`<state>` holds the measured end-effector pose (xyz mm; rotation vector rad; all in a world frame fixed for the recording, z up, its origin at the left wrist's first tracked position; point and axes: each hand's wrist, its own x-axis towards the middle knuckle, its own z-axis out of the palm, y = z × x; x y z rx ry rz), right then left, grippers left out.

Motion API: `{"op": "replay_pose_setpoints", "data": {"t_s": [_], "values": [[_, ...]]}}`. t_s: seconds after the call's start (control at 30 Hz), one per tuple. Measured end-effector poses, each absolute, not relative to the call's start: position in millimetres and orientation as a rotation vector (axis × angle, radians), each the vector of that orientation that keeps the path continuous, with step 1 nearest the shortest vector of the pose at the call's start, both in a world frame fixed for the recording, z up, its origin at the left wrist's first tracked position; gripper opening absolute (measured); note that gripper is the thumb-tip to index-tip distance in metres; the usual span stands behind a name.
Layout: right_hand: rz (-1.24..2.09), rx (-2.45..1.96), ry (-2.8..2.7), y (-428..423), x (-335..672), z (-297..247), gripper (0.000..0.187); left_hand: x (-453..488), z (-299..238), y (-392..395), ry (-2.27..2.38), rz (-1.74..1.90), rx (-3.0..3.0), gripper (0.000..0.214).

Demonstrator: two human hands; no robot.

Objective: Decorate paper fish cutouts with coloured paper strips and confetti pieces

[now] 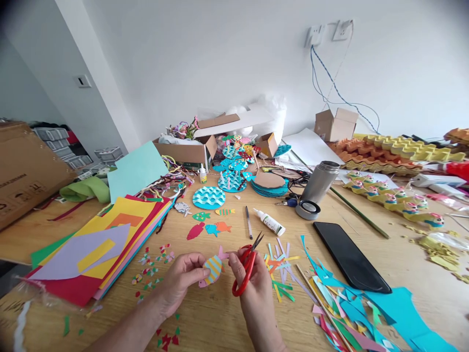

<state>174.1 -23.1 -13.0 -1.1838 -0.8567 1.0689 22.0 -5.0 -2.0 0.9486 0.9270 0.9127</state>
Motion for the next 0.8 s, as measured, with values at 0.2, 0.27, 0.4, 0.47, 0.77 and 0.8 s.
{"op": "replay_pose_setpoints", "data": {"t_s": [0.2,0.27,0.4,0.47,0.77,0.8], "values": [[1.183,-1.159,-0.843,-20.5,179.6,-6.6,0.037,18.8,-3.1,-3.3,0.865,0.902,0.956,0.023],[1.224,-1.144,-0.842,-20.3,180.0,-6.8,0.036,18.1,-2.7,-3.7,0.884,0.887,0.965,0.023],[1.247,-1.148,-0.829,-19.0,181.4,-8.2,0.035,16.6,-1.6,-3.6,0.932,0.867,1.002,0.022],[1.279,-1.132,-0.82,-18.2,182.2,-7.5,0.035,15.6,-2.0,-2.7,0.94,0.87,1.037,0.02],[1.386,-1.109,-0.949,-21.6,181.2,-7.3,0.031,13.2,-4.9,0.6,1.01,0.897,1.091,0.017],[1.38,-1.112,-0.954,-22.0,181.0,-8.7,0.031,13.3,-4.9,0.6,1.009,0.904,1.082,0.017]]}}
